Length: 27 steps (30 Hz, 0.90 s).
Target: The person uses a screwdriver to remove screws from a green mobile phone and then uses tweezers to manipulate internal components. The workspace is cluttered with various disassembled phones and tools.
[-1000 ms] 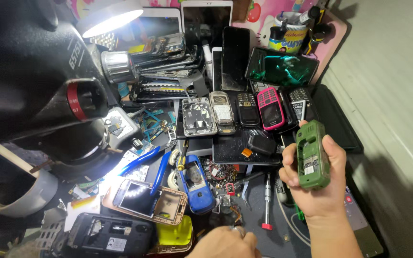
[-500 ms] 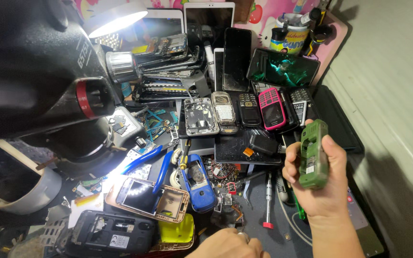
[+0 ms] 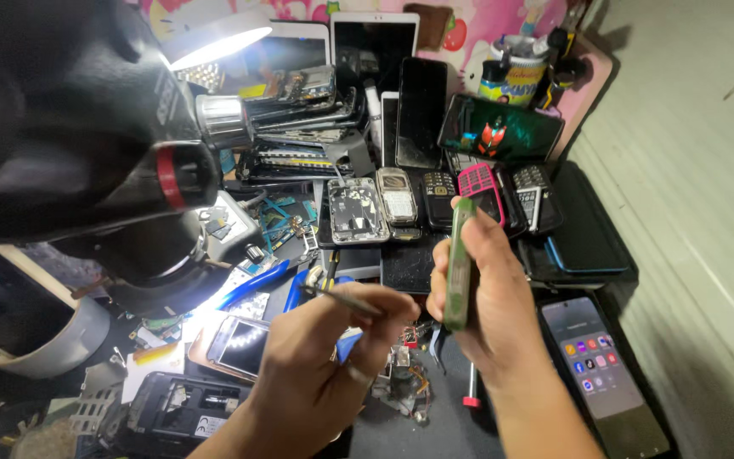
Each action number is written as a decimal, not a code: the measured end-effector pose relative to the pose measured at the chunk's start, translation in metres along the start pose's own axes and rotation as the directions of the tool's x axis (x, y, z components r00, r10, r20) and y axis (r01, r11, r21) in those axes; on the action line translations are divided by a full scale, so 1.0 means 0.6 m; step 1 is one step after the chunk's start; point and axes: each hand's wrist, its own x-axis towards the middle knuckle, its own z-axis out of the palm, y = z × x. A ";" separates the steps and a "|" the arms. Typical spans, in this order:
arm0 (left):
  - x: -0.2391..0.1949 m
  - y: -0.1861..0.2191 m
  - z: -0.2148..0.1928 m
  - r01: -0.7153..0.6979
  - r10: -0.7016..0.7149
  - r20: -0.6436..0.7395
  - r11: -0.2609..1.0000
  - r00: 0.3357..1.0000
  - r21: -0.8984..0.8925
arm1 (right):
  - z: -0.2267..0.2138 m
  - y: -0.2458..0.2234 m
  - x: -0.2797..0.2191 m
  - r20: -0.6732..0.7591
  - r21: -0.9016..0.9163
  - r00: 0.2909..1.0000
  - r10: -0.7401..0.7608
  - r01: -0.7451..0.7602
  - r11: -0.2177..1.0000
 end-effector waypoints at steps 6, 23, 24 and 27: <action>-0.026 -0.043 0.052 0.159 -0.211 -0.164 0.946 0.964 -0.283 | 0.007 0.034 0.005 0.006 0.155 0.993 -0.114 0.112 0.981; -0.065 -0.075 0.093 0.108 -0.203 -0.255 0.934 0.945 -0.341 | 0.017 0.080 -0.015 0.037 0.220 0.998 0.059 -0.066 0.973; -0.064 -0.076 0.093 0.111 -0.204 -0.256 0.935 0.945 -0.336 | 0.018 0.080 -0.015 0.046 0.215 0.997 0.060 -0.069 0.974; -0.063 -0.075 0.094 0.125 -0.217 -0.253 0.933 0.943 -0.337 | 0.020 0.081 -0.018 -0.011 0.213 0.988 0.156 -0.150 0.965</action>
